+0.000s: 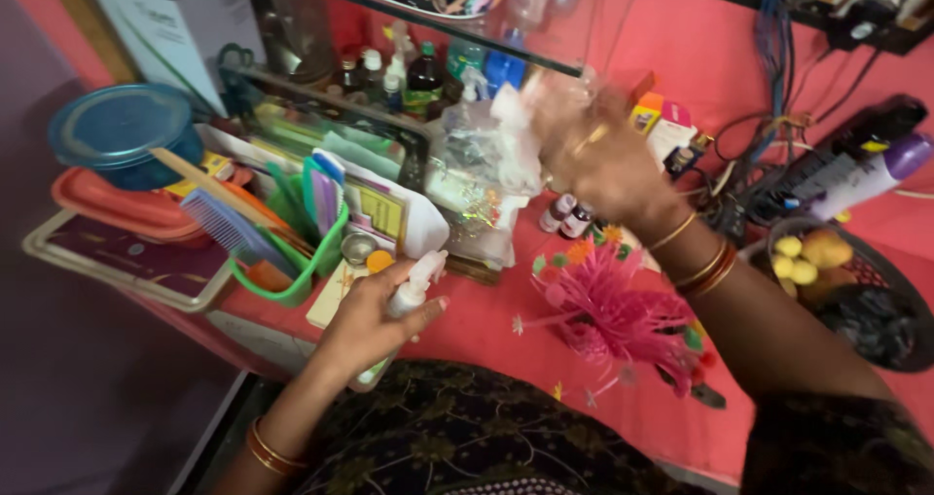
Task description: The person sprays a blue plastic container lid with a spray bottle and wipes it with a white tissue. The person then places the lid back on the container and continues to tidy the surrounding countertop area.
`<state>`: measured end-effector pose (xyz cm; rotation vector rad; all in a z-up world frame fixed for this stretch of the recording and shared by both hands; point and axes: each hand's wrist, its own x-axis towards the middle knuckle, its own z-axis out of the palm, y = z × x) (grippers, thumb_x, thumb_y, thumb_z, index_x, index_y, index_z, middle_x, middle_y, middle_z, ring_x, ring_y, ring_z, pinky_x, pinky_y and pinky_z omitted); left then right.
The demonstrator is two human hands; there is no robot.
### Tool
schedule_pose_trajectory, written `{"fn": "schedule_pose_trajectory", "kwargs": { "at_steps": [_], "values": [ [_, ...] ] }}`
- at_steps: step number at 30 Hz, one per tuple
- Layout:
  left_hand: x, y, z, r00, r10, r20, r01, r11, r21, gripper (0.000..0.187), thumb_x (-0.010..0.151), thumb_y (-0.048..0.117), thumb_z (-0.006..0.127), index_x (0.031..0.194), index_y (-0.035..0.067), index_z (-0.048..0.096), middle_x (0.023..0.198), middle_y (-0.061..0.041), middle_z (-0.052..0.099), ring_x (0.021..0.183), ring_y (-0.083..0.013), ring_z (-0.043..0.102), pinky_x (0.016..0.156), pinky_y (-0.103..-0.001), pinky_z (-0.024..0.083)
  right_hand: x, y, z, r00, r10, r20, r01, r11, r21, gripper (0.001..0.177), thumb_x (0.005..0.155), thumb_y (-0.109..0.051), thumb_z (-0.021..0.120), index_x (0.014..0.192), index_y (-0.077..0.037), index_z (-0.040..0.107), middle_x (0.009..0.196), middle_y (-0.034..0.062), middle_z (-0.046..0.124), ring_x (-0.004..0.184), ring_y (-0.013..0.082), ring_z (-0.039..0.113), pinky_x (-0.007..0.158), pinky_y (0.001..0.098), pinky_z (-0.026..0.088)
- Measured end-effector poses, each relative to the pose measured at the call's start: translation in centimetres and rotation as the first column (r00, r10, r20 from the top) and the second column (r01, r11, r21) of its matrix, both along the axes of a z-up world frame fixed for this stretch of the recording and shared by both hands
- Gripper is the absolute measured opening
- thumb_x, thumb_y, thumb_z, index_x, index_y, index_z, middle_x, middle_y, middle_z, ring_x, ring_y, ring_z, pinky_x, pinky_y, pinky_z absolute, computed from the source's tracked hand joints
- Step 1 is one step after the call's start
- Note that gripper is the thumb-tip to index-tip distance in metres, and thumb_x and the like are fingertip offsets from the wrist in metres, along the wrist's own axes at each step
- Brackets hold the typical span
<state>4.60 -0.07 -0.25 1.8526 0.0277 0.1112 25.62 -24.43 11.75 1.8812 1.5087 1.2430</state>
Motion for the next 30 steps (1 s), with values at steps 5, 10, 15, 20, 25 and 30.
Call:
{"fn": "schedule_pose_trajectory", "kwargs": {
  "at_steps": [5, 10, 15, 20, 25, 30],
  "values": [
    [0.5, -0.3, -1.4, 0.993, -0.078, 0.085, 0.078, 0.997, 0.001, 0.043, 0.084, 0.021, 0.079, 0.124, 0.008, 0.069, 0.094, -0.004, 0.076, 0.071, -0.0087, 0.067, 0.064, -0.028, 0.057, 0.4, -0.9, 0.0, 0.993, -0.026, -0.118, 0.071, 0.914, 0.399, 0.058, 0.112, 0.007, 0.062, 0.165, -0.003, 0.042, 0.171, 0.0150, 0.031, 0.152, 0.0380, 0.040, 0.127, 0.0447, 0.044],
    [0.6, 0.5, -1.8, 0.994, -0.059, 0.097, 0.057, 0.998, 0.017, 0.045, 0.084, 0.021, 0.079, 0.126, 0.009, 0.069, 0.095, -0.003, 0.076, 0.074, -0.0085, 0.067, 0.065, -0.028, 0.057, -3.2, -1.5, -5.3, 0.983, -0.140, -0.116, 0.164, 0.959, 0.230, 0.047, 0.099, 0.012, 0.061, 0.146, 0.009, 0.057, 0.160, 0.0295, 0.039, 0.145, 0.0459, 0.045, 0.105, 0.0357, 0.056],
    [1.1, 0.6, -1.8, 0.994, -0.086, 0.063, 0.085, 0.996, 0.010, 0.047, 0.084, 0.021, 0.078, 0.128, 0.010, 0.068, 0.094, -0.003, 0.075, 0.071, -0.0092, 0.065, 0.064, -0.028, 0.056, -5.1, -3.2, -8.9, 0.937, -0.349, -0.030, 0.342, 0.929, -0.139, 0.024, 0.085, 0.006, 0.063, 0.108, 0.012, 0.069, 0.141, 0.0302, 0.056, 0.128, 0.0385, 0.058, 0.096, 0.0337, 0.057],
    [1.2, 0.1, -2.3, 0.934, -0.205, 0.292, 0.211, 0.977, 0.010, 0.047, 0.089, 0.017, 0.078, 0.131, 0.003, 0.064, 0.106, -0.005, 0.075, 0.089, -0.0085, 0.069, 0.075, -0.028, 0.057, -6.6, -2.7, -7.3, 0.557, 0.064, -0.828, -0.051, 0.998, 0.042, 0.029, 0.075, 0.004, 0.058, 0.095, -0.001, 0.078, 0.102, 0.0189, 0.076, 0.083, 0.0360, 0.073, 0.071, 0.0415, 0.059],
    [0.7, -0.4, -1.3, 0.989, -0.133, 0.063, 0.129, 0.989, 0.069, 0.047, 0.084, 0.021, 0.078, 0.128, 0.008, 0.067, 0.085, -0.004, 0.074, 0.065, -0.0102, 0.066, 0.061, -0.029, 0.055, -8.3, -2.4, 1.1, 0.951, 0.126, -0.283, 0.025, 0.879, 0.476, 0.036, 0.092, 0.014, 0.057, 0.125, 0.006, 0.068, 0.133, 0.0237, 0.069, 0.107, 0.0360, 0.070, 0.089, 0.0434, 0.058],
    [0.0, -0.5, -0.8, 0.991, -0.125, 0.044, 0.123, 0.991, 0.048, 0.046, 0.083, 0.020, 0.078, 0.126, 0.008, 0.068, 0.087, -0.005, 0.074, 0.064, -0.0105, 0.065, 0.060, -0.029, 0.055, -3.9, 0.8, -0.1, 0.982, 0.027, -0.186, 0.012, 0.979, 0.204, 0.046, 0.096, -0.003, 0.063, 0.138, 0.012, 0.056, 0.149, 0.0276, 0.052, 0.140, 0.0368, 0.053, 0.114, 0.0485, 0.043]
  ]
}}
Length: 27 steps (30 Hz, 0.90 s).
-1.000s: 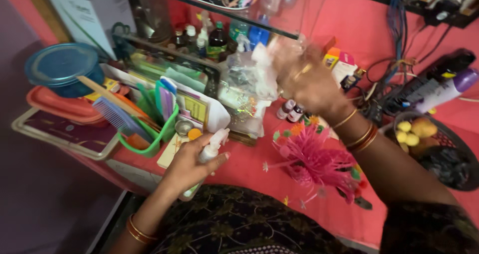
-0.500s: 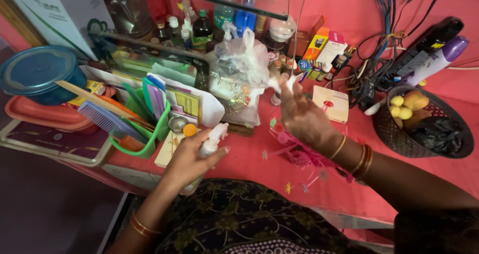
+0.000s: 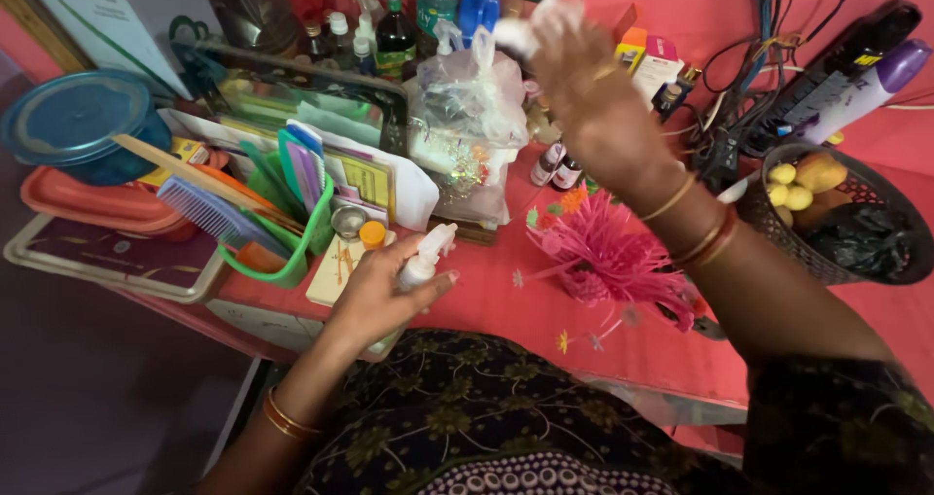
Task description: The person sprays a blue plastic container lid with a spray bottle and wipes it with a white tissue. The person then places the lid back on the container and continues to tidy the surrounding countertop area.
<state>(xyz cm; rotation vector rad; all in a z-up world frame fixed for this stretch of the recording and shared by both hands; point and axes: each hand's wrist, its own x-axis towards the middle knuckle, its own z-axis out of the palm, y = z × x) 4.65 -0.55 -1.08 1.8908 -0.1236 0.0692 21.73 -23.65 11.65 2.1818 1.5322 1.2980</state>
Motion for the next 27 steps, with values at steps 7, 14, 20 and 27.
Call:
{"fn": "schedule_pose_trajectory", "kwargs": {
  "at_steps": [7, 14, 20, 27],
  "values": [
    [-0.3, 0.7, -0.8, 0.981, 0.036, 0.191, -0.044, 0.998, 0.038, 0.045, 0.085, 0.021, 0.079, 0.126, 0.006, 0.068, 0.096, -0.005, 0.076, 0.079, -0.0116, 0.070, 0.071, -0.030, 0.057, 0.9, 1.1, -6.0, 0.995, 0.059, -0.086, -0.095, 0.858, -0.504, 0.060, 0.080, -0.014, 0.059, 0.135, 0.009, 0.053, 0.148, 0.0198, 0.050, 0.141, 0.0283, 0.051, 0.121, 0.0444, 0.035],
    [-0.5, 0.3, 0.4, 0.997, 0.059, 0.050, -0.061, 0.998, 0.033, 0.047, 0.083, 0.025, 0.078, 0.126, 0.007, 0.067, 0.091, -0.006, 0.074, 0.072, -0.0138, 0.068, 0.067, -0.031, 0.056, 2.8, 1.2, 2.6, 0.997, 0.070, 0.041, -0.069, 0.997, -0.024, 0.029, 0.104, -0.007, 0.061, 0.128, 0.008, 0.063, 0.131, 0.0212, 0.066, 0.116, 0.0328, 0.063, 0.100, 0.0452, 0.053],
    [-0.1, 0.3, 0.1, 0.969, 0.047, 0.243, -0.070, 0.994, 0.088, 0.046, 0.087, 0.024, 0.080, 0.125, 0.003, 0.067, 0.096, -0.008, 0.074, 0.078, -0.0136, 0.070, 0.071, -0.031, 0.056, 4.4, 6.7, -2.7, 0.960, 0.224, -0.169, -0.209, 0.973, 0.102, 0.044, 0.099, -0.007, 0.056, 0.142, 0.003, 0.054, 0.142, 0.0162, 0.065, 0.126, 0.0379, 0.060, 0.105, 0.0490, 0.047],
    [-0.8, 1.1, 0.8, 0.990, 0.122, 0.066, -0.126, 0.990, 0.063, 0.044, 0.084, 0.026, 0.079, 0.122, 0.006, 0.068, 0.085, -0.008, 0.073, 0.065, -0.0123, 0.068, 0.062, -0.030, 0.055, 5.1, 8.6, -13.2, 0.930, 0.191, -0.315, -0.288, 0.910, -0.299, 0.054, 0.086, -0.006, 0.056, 0.138, 0.008, 0.054, 0.150, 0.0196, 0.054, 0.139, 0.0383, 0.051, 0.117, 0.0454, 0.039]
  ]
}}
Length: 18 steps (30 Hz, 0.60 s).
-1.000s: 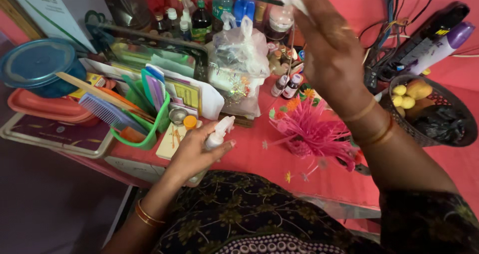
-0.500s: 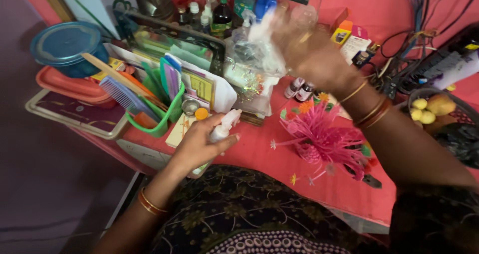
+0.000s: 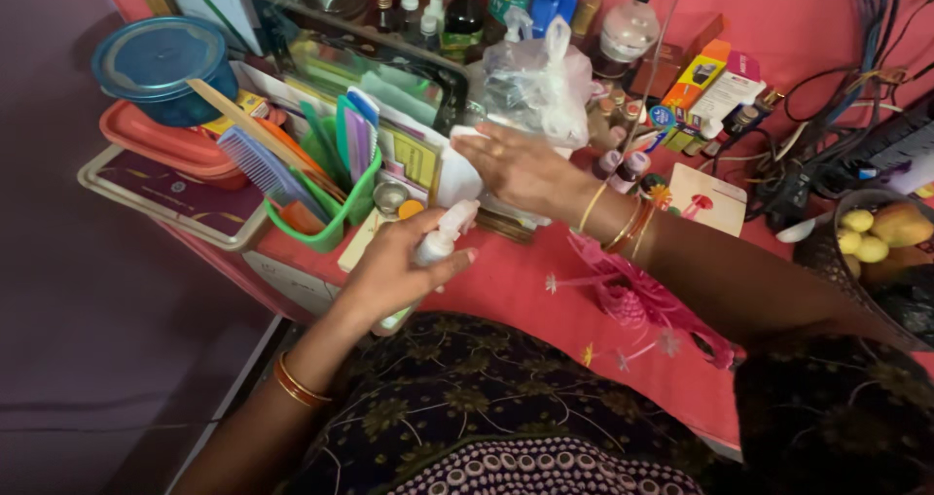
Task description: The person sprays a blue plastic container lid with a spray bottle and wipes it with a white tissue. The person then places the lid back on the container and continues to tidy the surrounding countertop area.
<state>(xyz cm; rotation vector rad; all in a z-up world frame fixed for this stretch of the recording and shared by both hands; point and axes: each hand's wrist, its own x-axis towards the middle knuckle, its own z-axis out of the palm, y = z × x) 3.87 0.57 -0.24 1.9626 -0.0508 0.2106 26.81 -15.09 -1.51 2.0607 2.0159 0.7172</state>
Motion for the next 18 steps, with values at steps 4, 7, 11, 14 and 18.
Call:
{"fn": "schedule_pose_trajectory", "kwargs": {
  "at_steps": [4, 7, 11, 14, 18],
  "values": [
    [-0.7, 1.0, 0.7, 0.995, 0.081, -0.056, -0.082, 0.996, -0.016, 0.045, 0.083, 0.026, 0.079, 0.123, 0.007, 0.069, 0.082, -0.008, 0.072, 0.060, -0.0123, 0.066, 0.058, -0.030, 0.055, -1.2, -1.7, 0.2, 0.983, 0.013, 0.186, 0.023, 0.981, -0.193, 0.040, 0.083, -0.010, 0.059, 0.117, 0.012, 0.065, 0.150, 0.0210, 0.054, 0.139, 0.0288, 0.051, 0.122, 0.0424, 0.037],
    [-1.0, 1.8, 0.8, 0.992, 0.123, -0.043, -0.124, 0.991, -0.040, 0.048, 0.083, 0.024, 0.079, 0.126, 0.007, 0.068, 0.086, -0.006, 0.073, 0.060, -0.0110, 0.067, 0.057, -0.029, 0.055, -2.8, -2.8, 1.8, 0.961, 0.055, 0.272, -0.050, 0.998, -0.026, 0.051, 0.078, -0.012, 0.060, 0.123, 0.010, 0.069, 0.141, 0.0214, 0.059, 0.134, 0.0292, 0.053, 0.111, 0.0370, 0.043],
    [-1.0, 2.5, 0.3, 0.987, 0.147, -0.065, -0.152, 0.984, -0.087, 0.047, 0.084, 0.021, 0.078, 0.127, 0.007, 0.068, 0.087, -0.006, 0.074, 0.060, -0.0107, 0.067, 0.057, -0.029, 0.056, -4.0, -5.1, 2.9, 0.947, 0.012, 0.320, 0.015, 0.997, -0.081, 0.026, 0.079, -0.010, 0.061, 0.098, 0.004, 0.072, 0.121, 0.0141, 0.066, 0.120, 0.0277, 0.059, 0.091, 0.0358, 0.048],
    [-0.6, 2.7, -0.2, 0.987, 0.151, -0.062, -0.155, 0.985, -0.079, 0.044, 0.085, 0.020, 0.078, 0.125, 0.006, 0.069, 0.087, -0.005, 0.074, 0.062, -0.0103, 0.067, 0.057, -0.029, 0.056, -2.8, -4.7, -0.1, 0.996, -0.031, 0.084, 0.057, 0.942, -0.332, 0.015, 0.080, -0.011, 0.060, 0.085, 0.000, 0.069, 0.104, 0.0128, 0.065, 0.108, 0.0297, 0.060, 0.087, 0.0391, 0.051],
    [-0.2, 2.6, -0.7, 0.996, 0.086, -0.032, -0.089, 0.991, -0.105, 0.048, 0.085, 0.020, 0.078, 0.130, 0.006, 0.066, 0.093, -0.006, 0.074, 0.064, -0.0093, 0.065, 0.058, -0.028, 0.056, -0.9, -3.8, -3.5, 0.981, -0.019, -0.192, -0.047, 0.941, -0.334, 0.017, 0.084, -0.010, 0.058, 0.092, 0.001, 0.068, 0.102, 0.0148, 0.066, 0.099, 0.0302, 0.062, 0.088, 0.0413, 0.053]
  ]
}}
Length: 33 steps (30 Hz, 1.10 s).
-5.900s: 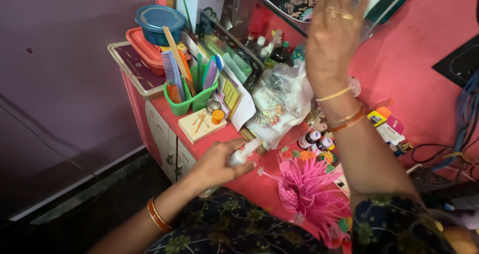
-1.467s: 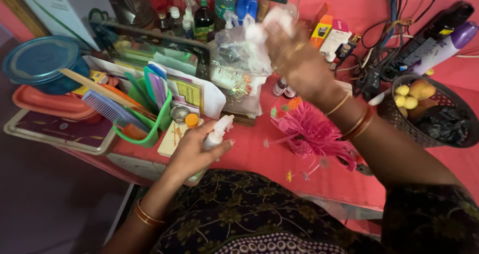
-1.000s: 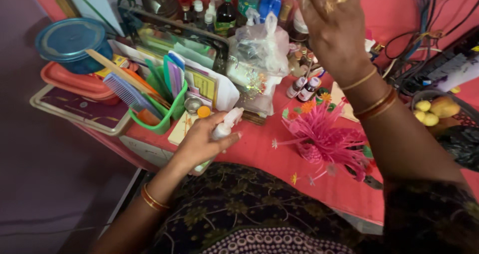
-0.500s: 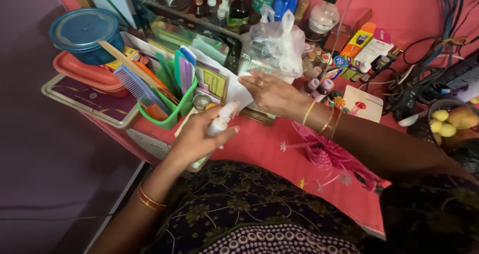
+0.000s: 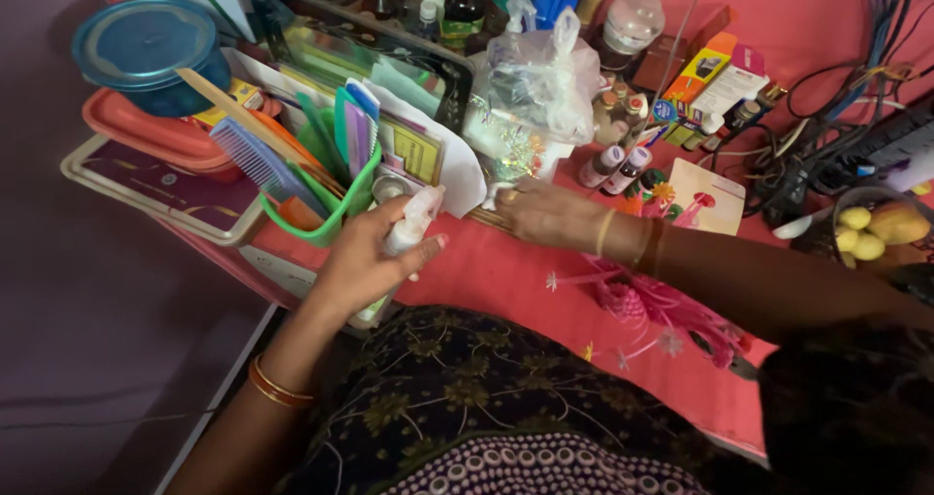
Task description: The person sprays a blue plastic container lid with a spray bottle and wipes it with a white tissue. The person then places the lid back on the container and continues to tidy the surrounding countertop area.
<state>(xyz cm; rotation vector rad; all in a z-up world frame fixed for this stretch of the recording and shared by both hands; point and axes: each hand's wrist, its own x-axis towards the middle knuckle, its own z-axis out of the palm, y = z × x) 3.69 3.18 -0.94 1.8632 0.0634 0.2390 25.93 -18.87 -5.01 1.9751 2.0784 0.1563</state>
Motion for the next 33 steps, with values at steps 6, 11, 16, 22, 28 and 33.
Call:
{"fn": "schedule_pose_trajectory", "kwargs": {
  "at_steps": [6, 11, 16, 22, 28, 33],
  "values": [
    [-0.2, -0.3, 0.4, 1.000, -0.017, -0.013, 0.016, 1.000, -0.019, 0.054, 0.084, 0.020, 0.078, 0.135, 0.009, 0.064, 0.103, -0.004, 0.075, 0.064, -0.0097, 0.065, 0.058, -0.028, 0.056, 0.5, 3.8, -2.6, 0.963, -0.221, -0.155, 0.213, 0.975, -0.067, 0.034, 0.093, -0.013, 0.052, 0.122, -0.010, 0.068, 0.099, 0.0160, 0.072, 0.091, 0.0373, 0.065, 0.080, 0.0492, 0.052],
    [-0.7, 0.0, 0.6, 0.999, 0.023, -0.024, -0.023, 0.999, 0.034, 0.051, 0.084, 0.021, 0.080, 0.132, 0.008, 0.066, 0.093, -0.008, 0.074, 0.063, -0.0105, 0.066, 0.059, -0.029, 0.056, 1.4, 2.5, -5.4, 0.978, -0.208, 0.014, 0.208, 0.969, -0.135, 0.018, 0.086, -0.012, 0.059, 0.089, -0.002, 0.073, 0.096, 0.0147, 0.073, 0.094, 0.0308, 0.068, 0.084, 0.0419, 0.054],
    [-0.2, 0.0, 0.1, 1.000, 0.031, -0.007, -0.030, 0.999, 0.022, 0.052, 0.082, 0.021, 0.079, 0.131, 0.009, 0.066, 0.093, -0.005, 0.074, 0.062, -0.0103, 0.066, 0.058, -0.029, 0.055, 0.4, -0.7, 0.6, 0.976, 0.049, 0.214, 0.000, 0.974, -0.225, 0.014, 0.079, -0.012, 0.065, 0.066, -0.011, 0.070, 0.081, 0.0089, 0.071, 0.088, 0.0272, 0.065, 0.085, 0.0376, 0.049],
    [0.7, -0.2, -0.5, 0.998, -0.049, -0.038, 0.049, 0.999, -0.003, 0.051, 0.083, 0.023, 0.079, 0.131, 0.010, 0.066, 0.083, -0.003, 0.072, 0.061, -0.0099, 0.063, 0.058, -0.029, 0.054, -1.5, -3.3, 11.8, 0.980, 0.199, 0.017, -0.199, 0.970, 0.143, 0.007, 0.080, -0.016, 0.063, 0.078, -0.009, 0.065, 0.090, 0.0085, 0.066, 0.101, 0.0290, 0.062, 0.091, 0.0433, 0.050],
    [1.4, -1.0, -0.4, 0.994, -0.074, -0.079, 0.076, 0.997, 0.026, 0.042, 0.083, 0.025, 0.080, 0.120, 0.008, 0.069, 0.075, -0.004, 0.068, 0.060, -0.0102, 0.062, 0.057, -0.029, 0.052, -3.6, -4.9, 22.2, 0.727, -0.008, 0.687, -0.323, 0.879, 0.351, 0.035, 0.090, 0.006, 0.069, 0.124, 0.002, 0.063, 0.117, 0.0137, 0.069, 0.114, 0.0259, 0.064, 0.098, 0.0409, 0.057],
    [1.2, -1.3, -0.2, 0.993, -0.108, -0.043, 0.111, 0.990, 0.085, 0.035, 0.084, 0.026, 0.081, 0.111, 0.006, 0.070, 0.074, -0.004, 0.069, 0.060, -0.0102, 0.064, 0.058, -0.029, 0.052, -2.6, -5.5, 19.9, 0.749, -0.184, 0.637, -0.243, 0.818, 0.522, 0.054, 0.084, 0.002, 0.067, 0.136, 0.008, 0.051, 0.125, 0.0228, 0.067, 0.119, 0.0354, 0.066, 0.096, 0.0438, 0.057]
  ]
}}
